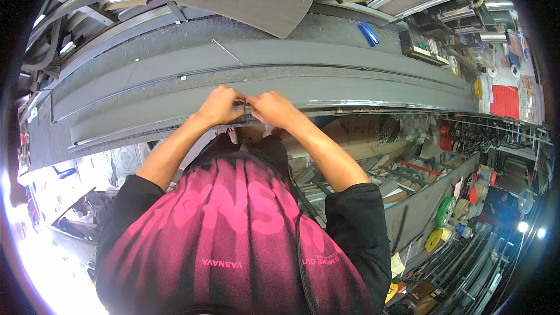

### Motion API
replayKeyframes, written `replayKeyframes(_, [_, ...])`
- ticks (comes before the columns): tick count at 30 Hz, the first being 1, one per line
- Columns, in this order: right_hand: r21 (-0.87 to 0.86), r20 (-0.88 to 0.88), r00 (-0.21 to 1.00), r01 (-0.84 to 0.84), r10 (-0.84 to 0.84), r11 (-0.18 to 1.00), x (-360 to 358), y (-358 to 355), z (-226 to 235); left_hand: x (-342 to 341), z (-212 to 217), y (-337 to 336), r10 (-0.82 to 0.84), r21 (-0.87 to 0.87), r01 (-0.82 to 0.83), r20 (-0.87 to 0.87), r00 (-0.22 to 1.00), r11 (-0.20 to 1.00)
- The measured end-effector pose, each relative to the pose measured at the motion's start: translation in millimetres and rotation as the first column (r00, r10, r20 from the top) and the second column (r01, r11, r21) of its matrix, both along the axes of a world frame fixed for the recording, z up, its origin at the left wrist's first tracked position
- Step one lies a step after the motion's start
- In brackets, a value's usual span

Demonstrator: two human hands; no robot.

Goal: The person assembles a metal frame by hand, inserting small fasteners into pre-drilled holes along the edges of long metal strips. They repeatedly align the strips, insert fasteners, and press them into place. The workspace contains stacked metal parts and tools.

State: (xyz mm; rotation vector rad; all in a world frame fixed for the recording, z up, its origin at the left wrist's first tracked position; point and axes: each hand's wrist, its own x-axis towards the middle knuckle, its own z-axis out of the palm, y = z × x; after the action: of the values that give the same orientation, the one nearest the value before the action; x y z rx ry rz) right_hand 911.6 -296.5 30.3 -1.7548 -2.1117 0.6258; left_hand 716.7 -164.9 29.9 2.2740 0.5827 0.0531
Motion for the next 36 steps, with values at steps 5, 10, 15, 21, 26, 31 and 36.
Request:
replayKeyframes(5, [0.057,0.049,0.998,0.037,-0.04,0.998,-1.5,-7.0,-12.3,4.3,-4.5,-1.5,-0.126,0.222,0.139,-0.071,0.989,0.965])
replayKeyframes(10, [0.059,0.132,0.984,0.111,-0.118,0.992,-6.7,-13.6,-25.6,0.3,-3.5,-3.8,-0.113,0.215,0.117,-0.029,0.993,0.97])
replayKeyframes(15, [0.084,0.067,0.988,0.136,-0.142,0.987,-6.8,-14.2,-29.4,0.8,-2.1,-6.6,-0.11,0.237,0.101,0.026,0.994,0.966])
replayKeyframes(21, [0.007,0.102,0.99,0.098,-0.098,0.995,-2.4,-8.6,-14.5,-3.8,-9.4,-4.8,-0.159,0.284,0.135,0.063,0.985,0.949])
replayKeyframes(26, [0.033,0.101,0.995,0.012,-0.015,0.999,0.1,-0.9,-8.8,-4.3,-16.6,-2.8,-0.164,0.259,0.129,0.118,0.979,0.957])
replayKeyframes(31, [-0.077,0.197,0.98,-0.001,0.016,0.997,-1.9,-1.1,-15.4,-3.0,-18.6,1.8,-0.183,0.238,0.16,0.078,0.98,0.958])
replayKeyframes(36, [-0.065,0.203,0.978,-0.027,0.04,0.998,1.1,-1.0,-16.3,-2.2,-16.1,7.6,-0.205,0.212,0.186,0.072,0.976,0.959])
